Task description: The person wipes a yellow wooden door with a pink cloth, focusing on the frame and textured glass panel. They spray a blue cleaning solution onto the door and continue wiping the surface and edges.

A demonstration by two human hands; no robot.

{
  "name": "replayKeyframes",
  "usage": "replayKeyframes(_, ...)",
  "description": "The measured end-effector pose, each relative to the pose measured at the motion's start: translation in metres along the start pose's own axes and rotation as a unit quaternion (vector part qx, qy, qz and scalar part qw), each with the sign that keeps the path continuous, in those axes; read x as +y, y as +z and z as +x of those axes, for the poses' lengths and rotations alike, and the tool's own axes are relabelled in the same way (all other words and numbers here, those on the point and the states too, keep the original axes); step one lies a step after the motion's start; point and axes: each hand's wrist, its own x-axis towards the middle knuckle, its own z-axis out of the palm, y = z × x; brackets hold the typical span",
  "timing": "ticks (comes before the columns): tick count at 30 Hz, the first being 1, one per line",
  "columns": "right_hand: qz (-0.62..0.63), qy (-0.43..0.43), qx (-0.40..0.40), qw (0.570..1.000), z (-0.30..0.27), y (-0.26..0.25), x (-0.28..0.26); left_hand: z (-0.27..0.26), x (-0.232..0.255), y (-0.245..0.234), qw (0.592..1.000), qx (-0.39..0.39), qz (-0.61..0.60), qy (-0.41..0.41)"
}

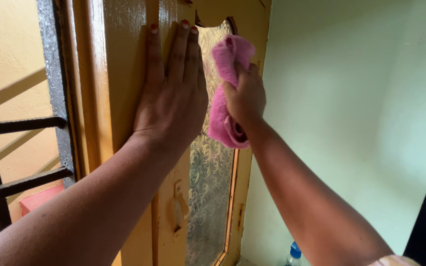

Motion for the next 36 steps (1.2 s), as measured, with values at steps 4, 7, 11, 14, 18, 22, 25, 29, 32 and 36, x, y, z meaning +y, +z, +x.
replayKeyframes(4, -0.021, -0.223, 0.113, 0.968, -0.020, -0.017, -0.041, 0.000, 0.003, 0.002, 0.993, 0.044, -0.105, -0.037)
replayKeyframes(7, 0.001, -0.206, 0.092, 0.974, -0.032, -0.029, -0.061, -0.001, 0.005, 0.002, 0.996, 0.013, -0.086, -0.030)
replayKeyframes(11, 0.008, -0.147, 0.057, 0.987, -0.067, -0.031, -0.069, -0.001, 0.005, 0.003, 0.996, 0.019, -0.077, -0.035)
replayKeyframes(14, 0.016, -0.122, 0.054, 0.991, -0.110, -0.029, -0.068, -0.003, 0.005, 0.003, 0.996, 0.020, -0.075, -0.034)
replayKeyframes(18, 0.015, -0.113, 0.035, 0.993, -0.124, -0.029, -0.065, -0.001, 0.003, 0.001, 0.996, 0.006, -0.083, -0.027)
replayKeyframes(22, -0.029, -0.101, 0.061, 0.993, -0.079, -0.016, -0.055, 0.000, 0.003, 0.003, 0.993, 0.022, -0.109, -0.029)
replayKeyframes(25, -0.088, -0.097, 0.078, 0.988, -0.021, -0.010, -0.046, 0.002, 0.002, 0.003, 0.996, -0.005, -0.084, -0.018)
replayKeyframes(29, -0.106, -0.060, 0.056, 0.991, 0.021, -0.009, -0.032, -0.001, 0.000, 0.000, 0.998, -0.006, -0.057, -0.009)
replayKeyframes(32, -0.081, -0.052, 0.059, 0.994, 0.039, -0.011, -0.021, 0.000, -0.001, 0.000, 0.998, 0.000, -0.064, -0.008)
replayKeyframes(36, -0.088, -0.019, 0.055, 0.994, 0.042, -0.003, -0.010, -0.002, 0.001, 0.000, 0.997, 0.003, -0.077, -0.012)
